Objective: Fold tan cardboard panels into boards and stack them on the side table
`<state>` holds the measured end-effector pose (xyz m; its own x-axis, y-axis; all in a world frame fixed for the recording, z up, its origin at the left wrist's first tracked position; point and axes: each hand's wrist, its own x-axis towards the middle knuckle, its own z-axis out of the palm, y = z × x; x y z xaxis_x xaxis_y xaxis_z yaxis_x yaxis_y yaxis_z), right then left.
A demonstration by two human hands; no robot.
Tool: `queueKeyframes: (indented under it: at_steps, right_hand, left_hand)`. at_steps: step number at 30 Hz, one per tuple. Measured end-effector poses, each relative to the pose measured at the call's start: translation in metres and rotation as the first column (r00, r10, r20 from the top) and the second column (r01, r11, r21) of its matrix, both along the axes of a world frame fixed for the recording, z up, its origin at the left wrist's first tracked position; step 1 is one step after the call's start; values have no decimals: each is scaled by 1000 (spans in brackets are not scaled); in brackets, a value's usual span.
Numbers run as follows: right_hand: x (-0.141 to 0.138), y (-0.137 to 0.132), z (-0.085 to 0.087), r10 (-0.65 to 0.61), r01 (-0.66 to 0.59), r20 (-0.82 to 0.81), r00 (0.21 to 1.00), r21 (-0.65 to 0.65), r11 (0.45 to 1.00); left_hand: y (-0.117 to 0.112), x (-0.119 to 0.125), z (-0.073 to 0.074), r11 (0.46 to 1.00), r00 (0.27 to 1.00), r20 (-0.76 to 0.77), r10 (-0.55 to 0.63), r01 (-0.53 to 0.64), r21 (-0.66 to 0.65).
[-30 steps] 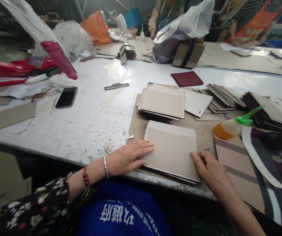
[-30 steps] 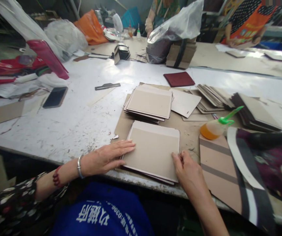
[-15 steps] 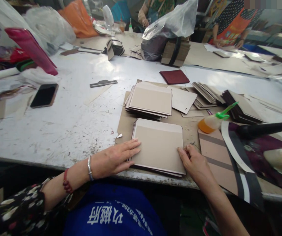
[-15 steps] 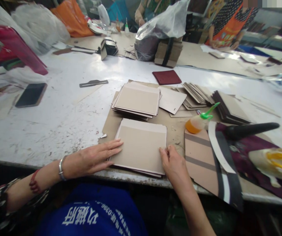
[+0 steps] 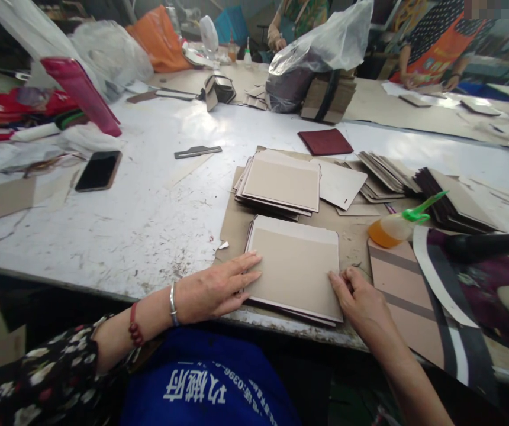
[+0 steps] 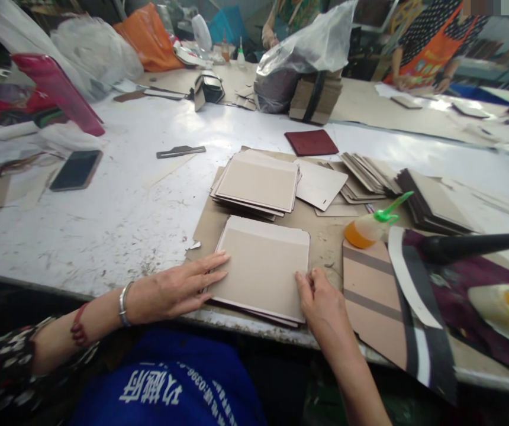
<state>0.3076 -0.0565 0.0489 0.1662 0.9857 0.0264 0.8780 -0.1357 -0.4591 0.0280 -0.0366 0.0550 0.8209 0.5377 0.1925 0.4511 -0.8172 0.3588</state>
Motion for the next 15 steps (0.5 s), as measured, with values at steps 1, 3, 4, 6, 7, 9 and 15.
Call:
queueKeyframes:
  at_steps: [1,3,4,6,7,9,15]
  right_hand:
    - [0,0,0,1,-1,1,1000,1,1000]
    - [0,0,0,-5,6,2,1000,-9,1000]
    - [0,0,0,-10,10,3,1000,-17,1000]
    - [0,0,0,-19,19,1,1000,-30,999]
    - [0,0,0,-22,22,-1,1000,-35,999]
    - [0,0,0,-19,18,-11,1000,-41,999]
    - [1,-1,-1,15,-17,-47,999,-42,999]
  left_hand:
    - [0,0,-1,1000,1000,-2,2,-2,-4]
    - [0,0,-1,1000,1000,-2,4,-4,-9]
    - [0,1,-1,1000,1000,3,4,-4,-10]
    - [0,1,-1,1000,1000,14,5,-5,-20]
    - [0,1,-1,1000,1000,21,7,-6,-27]
    - [-1,0,-1,999,999,37,11,-9,-41]
    - [-1,1,-2,998,996,78,43,-39,-50]
